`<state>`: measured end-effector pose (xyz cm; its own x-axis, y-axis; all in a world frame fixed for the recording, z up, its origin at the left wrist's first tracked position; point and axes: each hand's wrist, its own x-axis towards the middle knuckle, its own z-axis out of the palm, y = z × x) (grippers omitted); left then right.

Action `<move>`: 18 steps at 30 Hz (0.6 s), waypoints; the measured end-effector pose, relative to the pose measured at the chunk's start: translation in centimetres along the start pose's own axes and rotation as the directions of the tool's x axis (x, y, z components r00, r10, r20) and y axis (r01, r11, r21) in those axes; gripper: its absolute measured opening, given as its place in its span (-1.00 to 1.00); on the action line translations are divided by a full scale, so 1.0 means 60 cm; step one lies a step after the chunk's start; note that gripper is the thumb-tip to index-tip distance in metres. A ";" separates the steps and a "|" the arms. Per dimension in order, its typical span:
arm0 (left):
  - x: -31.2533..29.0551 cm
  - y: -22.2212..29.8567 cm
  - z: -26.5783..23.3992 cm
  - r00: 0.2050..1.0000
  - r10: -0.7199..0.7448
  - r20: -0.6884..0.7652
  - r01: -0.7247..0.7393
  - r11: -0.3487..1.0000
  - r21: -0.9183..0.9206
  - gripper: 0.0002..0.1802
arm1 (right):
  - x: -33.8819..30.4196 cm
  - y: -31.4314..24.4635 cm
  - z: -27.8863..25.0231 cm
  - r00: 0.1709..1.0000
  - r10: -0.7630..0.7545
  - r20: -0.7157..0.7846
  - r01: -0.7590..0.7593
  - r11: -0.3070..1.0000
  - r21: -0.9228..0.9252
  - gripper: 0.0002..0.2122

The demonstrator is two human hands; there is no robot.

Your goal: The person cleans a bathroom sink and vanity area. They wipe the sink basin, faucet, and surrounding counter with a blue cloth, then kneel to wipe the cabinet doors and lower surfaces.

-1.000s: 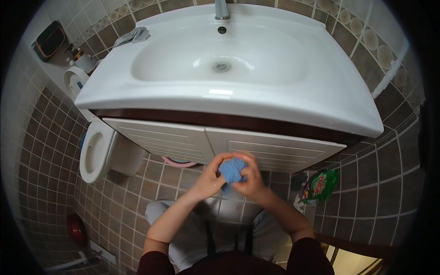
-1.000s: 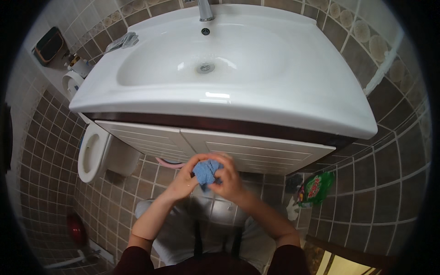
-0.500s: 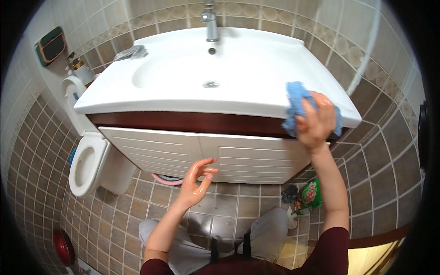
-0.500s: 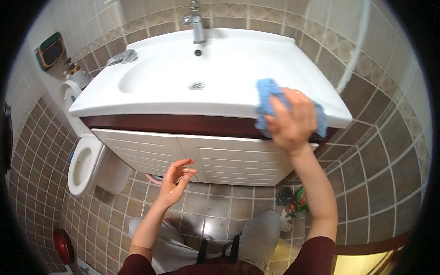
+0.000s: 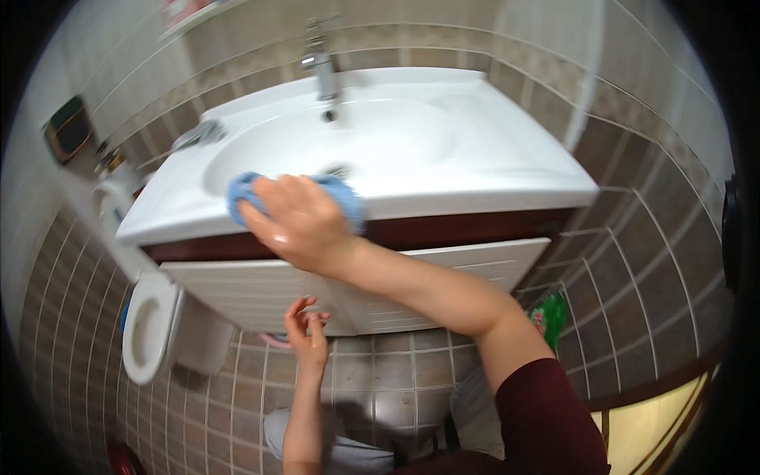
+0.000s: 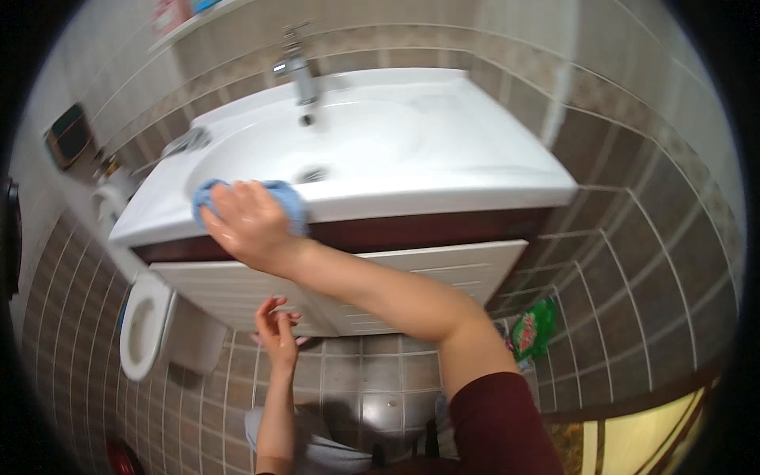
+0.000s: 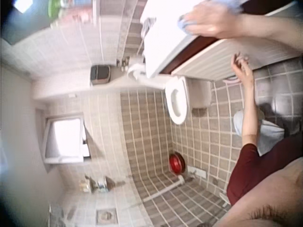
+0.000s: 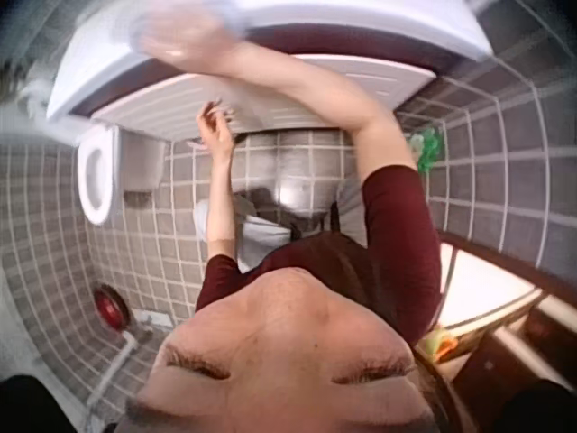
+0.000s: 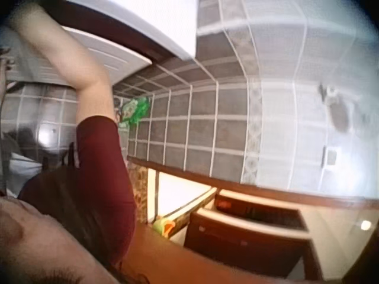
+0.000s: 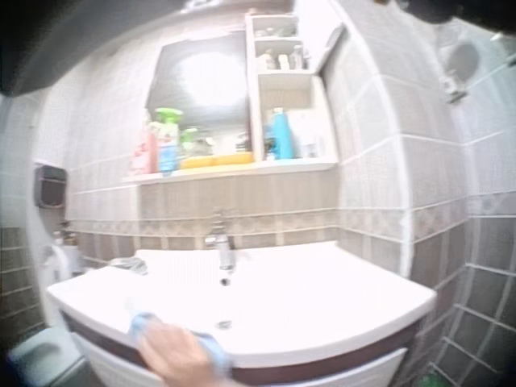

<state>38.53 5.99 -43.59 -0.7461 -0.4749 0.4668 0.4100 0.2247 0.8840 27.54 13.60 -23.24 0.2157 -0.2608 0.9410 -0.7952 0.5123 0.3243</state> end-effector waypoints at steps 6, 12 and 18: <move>-0.016 0.018 0.102 0.972 0.123 0.201 -0.106 0.990 -0.092 -0.61 | -0.172 0.295 -0.389 0.995 -0.052 0.081 0.076 0.939 -0.336 -0.67; -0.033 0.023 0.144 0.896 0.190 0.402 -0.184 0.981 -0.054 -0.64 | -0.288 0.298 -0.491 0.935 0.253 -0.248 -0.284 0.954 -0.098 -0.60; -0.033 0.003 0.056 0.938 0.155 0.311 -0.164 0.986 0.004 -0.67 | -0.321 0.129 -0.240 0.939 0.341 0.037 -0.309 0.889 -0.338 -0.49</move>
<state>38.29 9.83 -44.24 -0.7992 -0.1458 0.5832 0.5252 0.3026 0.7954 25.38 34.36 -37.49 -0.0897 -0.1007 0.9909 -0.5820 0.8126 0.0299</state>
